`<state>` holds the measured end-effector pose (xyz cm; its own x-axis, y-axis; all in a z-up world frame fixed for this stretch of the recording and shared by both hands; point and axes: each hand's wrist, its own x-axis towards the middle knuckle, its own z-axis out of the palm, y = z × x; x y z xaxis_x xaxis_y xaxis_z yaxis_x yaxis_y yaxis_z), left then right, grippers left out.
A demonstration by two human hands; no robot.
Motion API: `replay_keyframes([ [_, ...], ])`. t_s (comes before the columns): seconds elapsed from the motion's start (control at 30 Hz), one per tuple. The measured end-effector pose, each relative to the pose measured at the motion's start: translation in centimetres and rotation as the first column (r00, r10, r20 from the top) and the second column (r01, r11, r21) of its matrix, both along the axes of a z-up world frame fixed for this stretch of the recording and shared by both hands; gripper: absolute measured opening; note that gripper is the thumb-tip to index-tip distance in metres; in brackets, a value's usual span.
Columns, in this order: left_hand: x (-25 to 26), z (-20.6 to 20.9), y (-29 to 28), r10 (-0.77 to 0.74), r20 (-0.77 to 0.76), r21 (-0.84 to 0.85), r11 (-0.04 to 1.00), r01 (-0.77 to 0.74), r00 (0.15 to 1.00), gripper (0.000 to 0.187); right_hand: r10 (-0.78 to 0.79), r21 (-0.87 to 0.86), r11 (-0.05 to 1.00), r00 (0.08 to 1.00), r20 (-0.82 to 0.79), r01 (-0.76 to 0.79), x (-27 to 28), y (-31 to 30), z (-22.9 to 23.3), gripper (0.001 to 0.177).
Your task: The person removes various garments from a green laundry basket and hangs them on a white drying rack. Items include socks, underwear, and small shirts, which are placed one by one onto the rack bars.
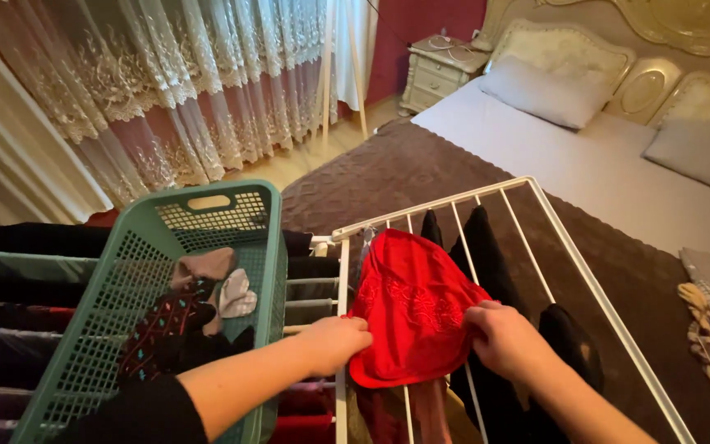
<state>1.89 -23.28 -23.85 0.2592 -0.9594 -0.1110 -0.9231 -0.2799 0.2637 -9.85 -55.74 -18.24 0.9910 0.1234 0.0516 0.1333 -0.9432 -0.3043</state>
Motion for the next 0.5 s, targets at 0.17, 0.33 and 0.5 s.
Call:
replay_keyframes([
  [0.17,-1.8,-1.1,-4.9,0.080,0.125,-0.091,0.993,-0.069,0.989,0.025,-0.060,-0.184,0.980,0.992,0.108,0.080,-0.9,6.6,-1.2,0.016],
  [0.33,0.5,-4.5,-7.5,-0.023,0.308,-0.053,0.998,0.041,0.951,0.027,0.064,-0.464,0.885,0.979,0.196,0.036,-0.7,10.6,-8.0,0.008],
  [0.5,9.1,1.0,-8.3,0.315,-0.086,-0.131,0.937,-0.324,0.945,0.024,-0.108,-0.465,0.866,0.977,0.183,0.183,-0.5,11.4,-9.5,0.008],
])
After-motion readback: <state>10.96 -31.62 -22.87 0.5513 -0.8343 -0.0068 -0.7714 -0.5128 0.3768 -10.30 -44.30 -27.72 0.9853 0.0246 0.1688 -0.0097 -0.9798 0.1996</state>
